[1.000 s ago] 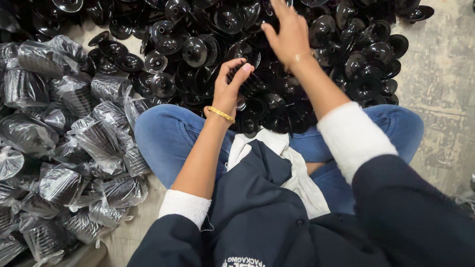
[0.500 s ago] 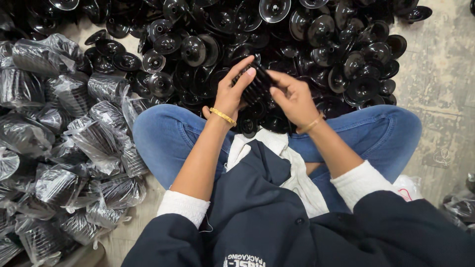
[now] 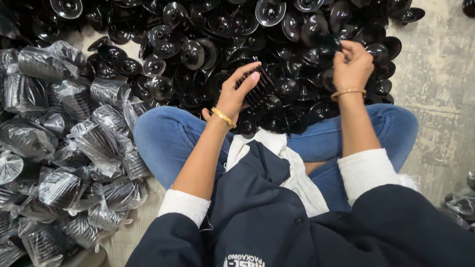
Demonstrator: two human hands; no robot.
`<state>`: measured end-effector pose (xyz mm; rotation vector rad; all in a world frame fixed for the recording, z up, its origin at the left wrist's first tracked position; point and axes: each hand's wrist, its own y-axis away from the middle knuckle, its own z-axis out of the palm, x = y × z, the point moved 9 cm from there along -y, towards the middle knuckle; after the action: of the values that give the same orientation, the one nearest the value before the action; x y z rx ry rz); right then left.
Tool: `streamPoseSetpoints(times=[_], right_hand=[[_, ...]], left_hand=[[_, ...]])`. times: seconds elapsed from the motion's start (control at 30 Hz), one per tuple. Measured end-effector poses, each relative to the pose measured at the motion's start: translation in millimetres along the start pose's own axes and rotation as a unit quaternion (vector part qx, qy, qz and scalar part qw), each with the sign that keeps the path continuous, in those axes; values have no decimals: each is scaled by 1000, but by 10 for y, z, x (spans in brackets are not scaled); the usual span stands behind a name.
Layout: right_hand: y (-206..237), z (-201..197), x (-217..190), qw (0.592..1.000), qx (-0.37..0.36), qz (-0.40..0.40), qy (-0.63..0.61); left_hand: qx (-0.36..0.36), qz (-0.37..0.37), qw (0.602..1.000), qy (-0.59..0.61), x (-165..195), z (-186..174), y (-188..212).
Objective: The person sits on the floor among large piles of black plastic parts and plastic-wrapped bundles. They pick up individual parts, stack them onto a ribbed cylindrical stack held in one hand, and place completed stacks aside with the other piles.
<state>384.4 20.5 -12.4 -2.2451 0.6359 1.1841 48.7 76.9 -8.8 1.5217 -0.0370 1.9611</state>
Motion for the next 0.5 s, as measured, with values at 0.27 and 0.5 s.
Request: streamPoseSetpoints(times=[0.27, 0.5], right_hand=[[961, 601, -1248, 974, -189, -52, -113], [1081, 447, -1577, 977, -159, -66, -125]], left_hand=[[-27, -30, 995, 93, -64, 29, -1], [-97, -63, 980, 161, -74, 141, 19]])
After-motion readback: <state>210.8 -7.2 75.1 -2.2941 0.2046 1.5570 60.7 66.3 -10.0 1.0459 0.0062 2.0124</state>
